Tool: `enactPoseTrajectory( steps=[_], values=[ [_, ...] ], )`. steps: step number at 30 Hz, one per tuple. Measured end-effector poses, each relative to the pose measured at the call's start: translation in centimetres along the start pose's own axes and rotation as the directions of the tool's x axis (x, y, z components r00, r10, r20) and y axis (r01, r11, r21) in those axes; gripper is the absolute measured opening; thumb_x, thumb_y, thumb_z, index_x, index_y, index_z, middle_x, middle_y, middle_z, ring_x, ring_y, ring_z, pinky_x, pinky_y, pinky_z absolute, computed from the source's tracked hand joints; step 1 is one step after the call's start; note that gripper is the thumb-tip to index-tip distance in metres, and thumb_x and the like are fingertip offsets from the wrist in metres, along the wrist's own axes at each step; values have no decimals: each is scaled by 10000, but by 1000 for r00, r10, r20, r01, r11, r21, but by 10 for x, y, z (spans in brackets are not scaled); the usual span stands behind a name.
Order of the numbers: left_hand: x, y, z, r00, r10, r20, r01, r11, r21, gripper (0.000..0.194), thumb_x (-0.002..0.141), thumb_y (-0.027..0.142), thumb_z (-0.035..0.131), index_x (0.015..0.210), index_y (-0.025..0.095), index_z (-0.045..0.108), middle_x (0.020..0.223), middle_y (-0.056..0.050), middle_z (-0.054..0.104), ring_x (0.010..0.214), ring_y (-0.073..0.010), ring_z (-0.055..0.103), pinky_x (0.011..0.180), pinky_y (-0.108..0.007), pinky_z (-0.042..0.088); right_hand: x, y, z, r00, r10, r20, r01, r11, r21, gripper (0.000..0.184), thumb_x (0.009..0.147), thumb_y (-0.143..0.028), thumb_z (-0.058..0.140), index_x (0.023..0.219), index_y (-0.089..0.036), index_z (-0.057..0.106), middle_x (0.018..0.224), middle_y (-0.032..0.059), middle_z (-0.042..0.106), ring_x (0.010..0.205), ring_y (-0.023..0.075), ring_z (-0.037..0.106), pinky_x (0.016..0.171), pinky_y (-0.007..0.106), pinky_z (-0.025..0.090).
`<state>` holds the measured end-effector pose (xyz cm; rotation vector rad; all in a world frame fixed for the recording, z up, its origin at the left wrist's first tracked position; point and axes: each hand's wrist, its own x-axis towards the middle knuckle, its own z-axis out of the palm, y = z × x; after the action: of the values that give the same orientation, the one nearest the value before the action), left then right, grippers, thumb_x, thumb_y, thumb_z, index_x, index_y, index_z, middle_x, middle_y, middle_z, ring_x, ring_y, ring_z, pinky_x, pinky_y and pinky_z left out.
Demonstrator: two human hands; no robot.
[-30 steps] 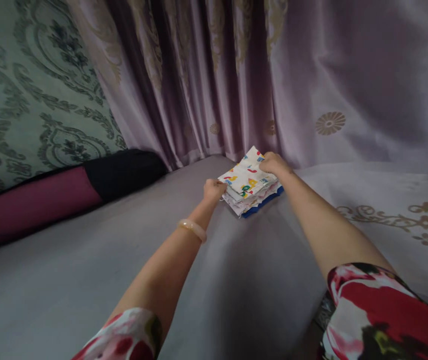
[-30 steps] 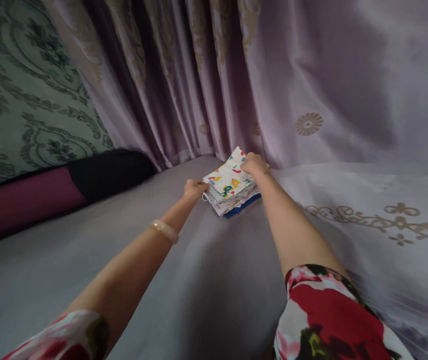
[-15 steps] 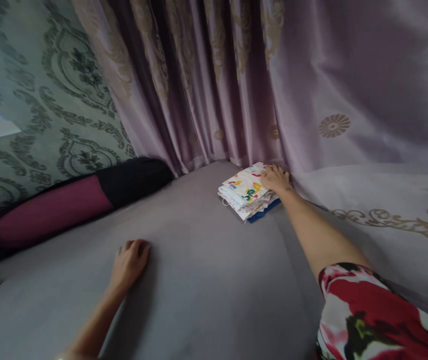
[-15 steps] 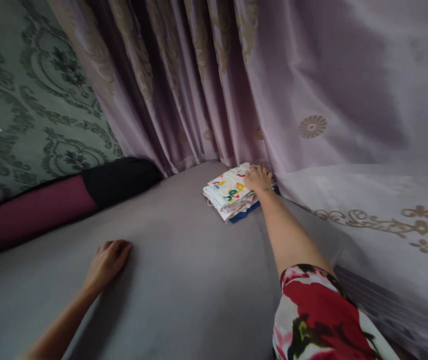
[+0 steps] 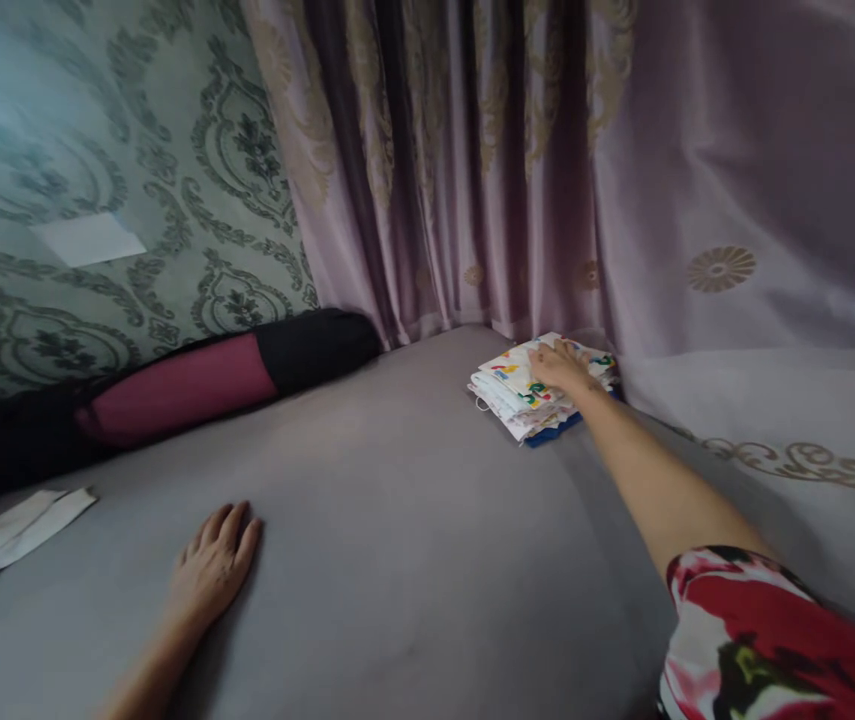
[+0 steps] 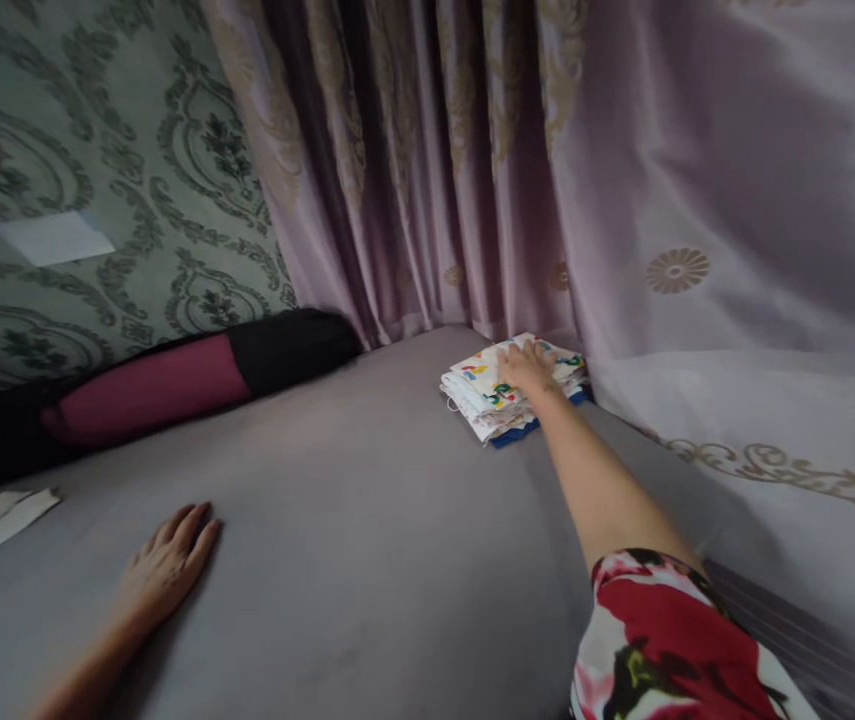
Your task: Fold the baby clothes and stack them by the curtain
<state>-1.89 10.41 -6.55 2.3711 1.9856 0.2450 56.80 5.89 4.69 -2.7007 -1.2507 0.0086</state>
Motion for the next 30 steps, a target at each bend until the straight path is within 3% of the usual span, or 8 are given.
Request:
enactPoseTrajectory(
  steps=[5,9,13,16,19,22,25,30],
  values=[
    [-3,10,-7,1000,-13,-3,13,1000,5,608,937,477,209,1380,138,451,1441,-162,439,1312,-333,416,1064,-499,342,-26,-48,13,991,-130,25,131,991,-37,583,964,-483,181,1400,-209,454,1534,145,298,1417,336,189,1093,610,156],
    [-5,11,-9,1000,-1,-15,1,999,36,606,943,481,204,1388,143,439,1445,-149,434,1303,-330,425,1055,-489,353,-35,-52,31,989,-142,-42,140,989,-57,566,973,-432,202,1407,-161,445,1481,179,375,1380,326,267,1094,604,130],
    [-6,11,-9,999,36,-26,-35,998,59,592,954,451,204,1384,119,439,1435,-165,440,1293,-326,437,1044,-470,362,-37,-52,32,991,-123,-54,122,992,-21,554,975,-413,228,1389,-129,462,1475,198,378,1381,331,266,1089,607,137],
    [-6,13,-10,998,53,-43,-50,997,65,566,958,432,223,1371,117,448,1422,-173,455,1291,-316,437,1034,-461,366,-55,-71,30,970,-164,-179,164,986,-16,534,976,-390,253,1341,-85,496,1480,214,366,1396,324,237,1099,588,136],
    [-8,15,-12,995,67,-67,-63,996,61,542,962,417,249,1361,116,458,1419,-176,460,1304,-306,421,1047,-448,348,-95,-110,43,905,-287,-314,300,954,-8,510,984,-346,233,1327,-80,500,1501,190,345,1417,294,202,1124,540,121],
    [-10,17,-15,996,50,-79,-48,998,33,520,963,408,273,1356,127,463,1425,-170,457,1312,-305,408,1052,-450,337,-148,-156,70,895,-418,-153,429,902,45,507,981,-349,253,1353,-97,488,1504,173,356,1423,299,207,1126,519,151],
    [-10,18,-16,996,40,-84,-41,999,-2,503,963,397,294,1348,131,474,1422,-173,462,1312,-302,409,1058,-446,327,-197,-200,95,839,-544,35,538,836,109,541,978,-410,271,1395,-118,456,1526,176,320,1423,303,219,1129,501,167],
    [-10,20,-18,995,14,-94,-20,998,-64,475,953,392,344,1328,146,498,1421,-166,466,1321,-305,396,1070,-447,316,-259,-262,109,756,-628,184,602,778,179,591,975,-426,258,1456,-103,370,1547,200,261,1433,321,192,1131,555,103]
  ],
)
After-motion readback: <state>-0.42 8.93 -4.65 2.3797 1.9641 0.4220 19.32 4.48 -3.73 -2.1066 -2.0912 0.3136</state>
